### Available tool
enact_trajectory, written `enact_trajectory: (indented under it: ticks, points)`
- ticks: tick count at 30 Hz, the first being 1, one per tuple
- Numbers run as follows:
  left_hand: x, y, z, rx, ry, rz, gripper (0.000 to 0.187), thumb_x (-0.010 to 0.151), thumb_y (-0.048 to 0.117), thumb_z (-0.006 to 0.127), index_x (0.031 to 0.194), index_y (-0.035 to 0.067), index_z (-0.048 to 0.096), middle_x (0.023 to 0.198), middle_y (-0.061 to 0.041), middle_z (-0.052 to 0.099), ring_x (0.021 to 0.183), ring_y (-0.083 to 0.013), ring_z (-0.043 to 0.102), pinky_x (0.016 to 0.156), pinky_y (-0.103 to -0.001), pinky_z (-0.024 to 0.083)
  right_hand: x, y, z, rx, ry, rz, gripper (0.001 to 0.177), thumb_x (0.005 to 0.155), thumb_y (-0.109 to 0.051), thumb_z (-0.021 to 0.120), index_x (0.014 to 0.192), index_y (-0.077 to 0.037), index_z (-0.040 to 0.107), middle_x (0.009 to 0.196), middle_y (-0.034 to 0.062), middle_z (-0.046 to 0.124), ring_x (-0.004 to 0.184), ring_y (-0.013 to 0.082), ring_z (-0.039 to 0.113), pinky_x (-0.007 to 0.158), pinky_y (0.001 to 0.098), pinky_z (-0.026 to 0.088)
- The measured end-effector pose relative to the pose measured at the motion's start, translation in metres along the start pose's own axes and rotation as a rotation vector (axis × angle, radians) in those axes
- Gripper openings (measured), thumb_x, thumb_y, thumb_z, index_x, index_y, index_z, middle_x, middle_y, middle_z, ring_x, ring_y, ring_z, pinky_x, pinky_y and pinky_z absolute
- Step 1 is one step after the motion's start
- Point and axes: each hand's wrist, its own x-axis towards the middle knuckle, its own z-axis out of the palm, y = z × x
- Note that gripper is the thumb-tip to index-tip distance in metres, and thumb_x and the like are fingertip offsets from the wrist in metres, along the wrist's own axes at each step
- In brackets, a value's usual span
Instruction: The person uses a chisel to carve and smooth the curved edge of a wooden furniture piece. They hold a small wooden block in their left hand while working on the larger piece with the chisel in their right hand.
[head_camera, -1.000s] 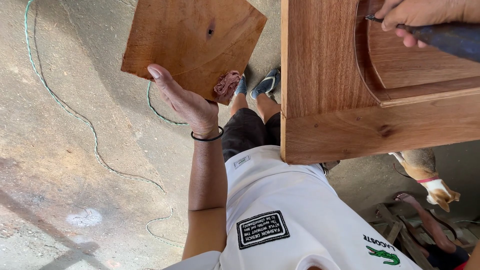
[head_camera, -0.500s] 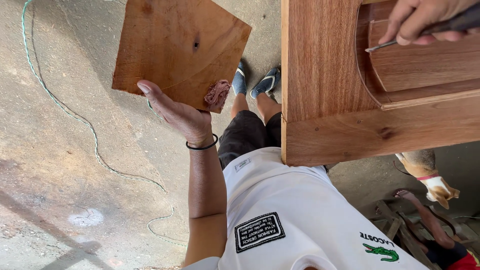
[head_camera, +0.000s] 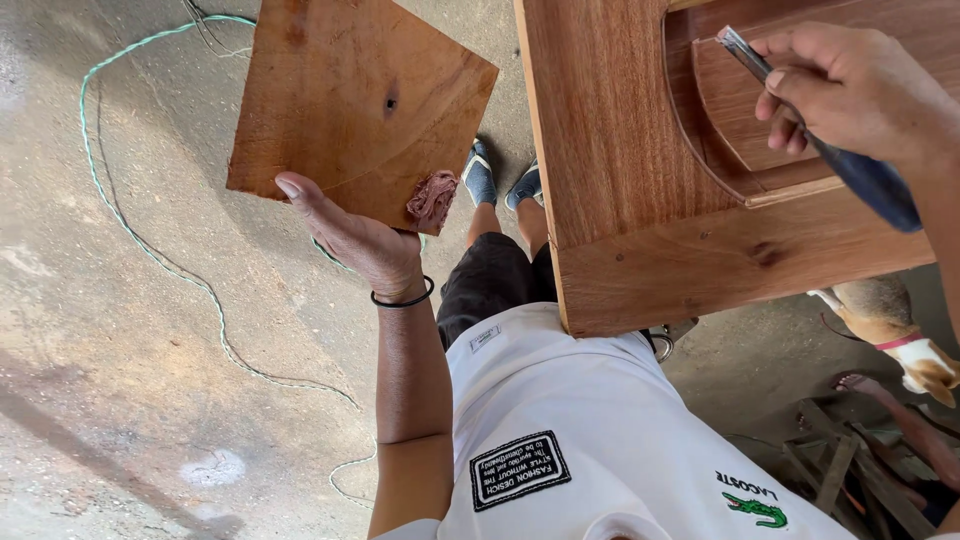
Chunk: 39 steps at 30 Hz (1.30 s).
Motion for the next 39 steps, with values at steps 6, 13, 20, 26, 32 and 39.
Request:
enact_trajectory:
  ticks: [6, 13, 20, 26, 32, 39]
  points:
    - [-0.004, 0.013, 0.017, -0.202, 0.046, -0.101, 0.065, 0.081, 0.040, 0.046, 0.129, 0.001, 0.024, 0.136, -0.013, 0.022, 0.125, -0.0253, 0.026, 0.107, -0.039, 0.021, 0.021, 0.019, -0.017, -0.548, 0.067, -0.290, 0.027, 0.092, 0.000, 0.041, 0.113, -0.005, 0.058, 0.073, 0.0030, 0.055, 0.051, 0.0172, 0.042, 0.043, 0.0308, 0.030]
    - [0.001, -0.007, -0.016, -0.074, 0.037, -0.049, 0.063, 0.086, 0.039, 0.043, 0.129, -0.002, 0.022, 0.139, -0.012, 0.011, 0.129, -0.0198, 0.012, 0.110, -0.036, 0.012, 0.051, 0.052, -0.030, -0.714, 0.112, -0.345, 0.022, 0.098, -0.008, 0.049, 0.114, -0.013, 0.063, 0.061, 0.0022, 0.050, 0.044, 0.0148, 0.036, 0.037, 0.0272, 0.024]
    - [0.002, -0.034, -0.045, 0.316, -0.101, 0.193, 0.053, 0.093, 0.030, 0.036, 0.133, 0.005, 0.013, 0.142, -0.010, 0.006, 0.134, -0.0192, 0.007, 0.115, -0.035, 0.007, 0.064, 0.063, -0.032, -0.539, 0.035, -0.273, 0.024, 0.098, -0.006, 0.043, 0.116, -0.009, 0.058, 0.071, 0.0055, 0.048, 0.053, 0.0178, 0.035, 0.046, 0.0290, 0.025]
    - [0.000, -0.053, -0.064, 0.712, -0.248, 0.523, 0.053, 0.096, 0.014, 0.041, 0.137, 0.012, 0.008, 0.144, -0.005, 0.003, 0.137, -0.0192, 0.007, 0.120, -0.037, 0.008, 0.072, 0.067, -0.035, -0.685, 0.055, -0.282, 0.025, 0.099, -0.014, 0.041, 0.116, -0.016, 0.060, 0.062, 0.0042, 0.045, 0.051, 0.0198, 0.036, 0.047, 0.0317, 0.026]
    - [0.001, -0.011, -0.016, 0.376, -0.168, 0.307, 0.056, 0.090, 0.030, 0.042, 0.133, 0.006, 0.014, 0.141, -0.010, 0.009, 0.134, -0.0225, 0.013, 0.115, -0.038, 0.012, 0.074, 0.050, -0.032, -0.666, -0.038, -0.322, 0.026, 0.093, -0.011, 0.043, 0.113, -0.017, 0.059, 0.086, 0.0037, 0.056, 0.074, 0.0199, 0.046, 0.068, 0.0289, 0.031]
    - [0.005, 0.005, 0.001, -0.073, 0.074, -0.052, 0.065, 0.084, 0.041, 0.041, 0.129, -0.001, 0.021, 0.139, -0.012, 0.012, 0.129, -0.0217, 0.014, 0.109, -0.037, 0.013, 0.008, 0.010, -0.022, -0.315, 0.064, -0.308, 0.024, 0.099, 0.004, 0.041, 0.119, 0.002, 0.054, 0.089, 0.0148, 0.058, 0.066, 0.0153, 0.048, 0.055, 0.0214, 0.038]
